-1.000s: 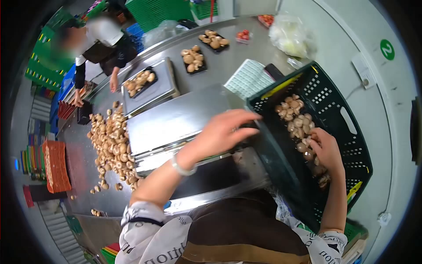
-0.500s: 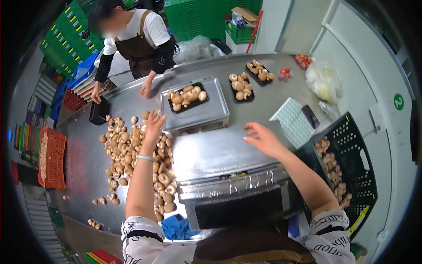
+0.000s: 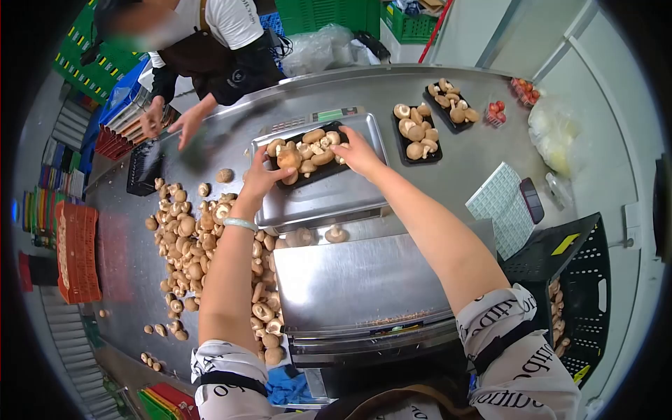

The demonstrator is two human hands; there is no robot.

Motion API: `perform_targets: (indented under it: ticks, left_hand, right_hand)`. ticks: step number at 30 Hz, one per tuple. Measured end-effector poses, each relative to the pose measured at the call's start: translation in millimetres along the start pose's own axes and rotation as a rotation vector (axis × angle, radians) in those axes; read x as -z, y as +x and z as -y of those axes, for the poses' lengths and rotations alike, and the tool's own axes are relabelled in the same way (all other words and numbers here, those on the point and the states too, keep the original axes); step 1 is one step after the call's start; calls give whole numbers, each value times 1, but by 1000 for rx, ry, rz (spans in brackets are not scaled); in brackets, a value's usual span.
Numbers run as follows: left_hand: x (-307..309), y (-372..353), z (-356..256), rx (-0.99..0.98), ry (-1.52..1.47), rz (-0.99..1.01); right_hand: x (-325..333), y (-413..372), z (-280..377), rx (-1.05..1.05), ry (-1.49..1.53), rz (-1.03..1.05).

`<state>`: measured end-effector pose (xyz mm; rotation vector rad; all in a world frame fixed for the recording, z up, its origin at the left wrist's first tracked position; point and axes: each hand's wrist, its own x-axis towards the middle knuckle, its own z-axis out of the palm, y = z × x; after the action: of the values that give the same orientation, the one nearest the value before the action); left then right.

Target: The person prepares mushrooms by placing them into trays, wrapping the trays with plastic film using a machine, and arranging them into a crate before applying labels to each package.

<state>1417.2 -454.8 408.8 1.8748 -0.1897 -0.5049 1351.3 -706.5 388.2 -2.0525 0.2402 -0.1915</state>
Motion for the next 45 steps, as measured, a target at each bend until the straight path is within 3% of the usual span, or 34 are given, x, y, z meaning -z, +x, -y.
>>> perform_targets:
  ticks: [3,4,5,8,13,17,19,20,21,23,25,27,30,37,41,45]
  left_hand:
    - [-13,-43,-40,-10,-8,-23]
    - [-18,-58,-47,-99,-4,-50]
    - [-24,-78,-57,-147,104,-89]
    - [-50,-150,-75,-121,55,-10]
    - [-111,-259,-56,-66,-69,101]
    - [-131,-296,-33,-146,24,171]
    - [-123,-302,-33,-88,-15,253]
    - [-118,-300,-37,-71,-37,287]
    - [-114,-301,-43,25,-173,250]
    - [-106,-291,-58,-444,230,47]
    - [-106,-282,-75,-620,373,28]
    - [-111,-277,-91,-780,525,115]
    - [-118,-263,-82,-790,585,202]
    - [-119,-265,-75,-774,482,138]
    - [-123,-262,-68,-741,457,124]
    - [-123,-271,-69,-734,352,13]
  right_hand:
    - [24,-30,16,51,-39,-34]
    - [40,-48,23,91,-90,1]
    - [56,-74,40,62,-38,-5]
    - [99,-157,73,-39,-12,9]
    - [132,-290,67,-211,-49,16]
    - [139,-351,49,-309,26,-32]
    - [146,-361,54,-243,-16,-122]
    - [148,-361,60,-80,-266,-250]
    - [148,-360,66,35,-302,-216]
    - [143,-354,98,254,-367,-148]
    - [119,-345,112,481,-462,-114]
    - [99,-339,128,458,-490,-75]
    - [77,-330,113,425,-587,-35]
    - [111,-332,119,327,-356,-128]
    - [112,-329,94,480,-475,16]
    - [119,-336,98,403,-377,-24]
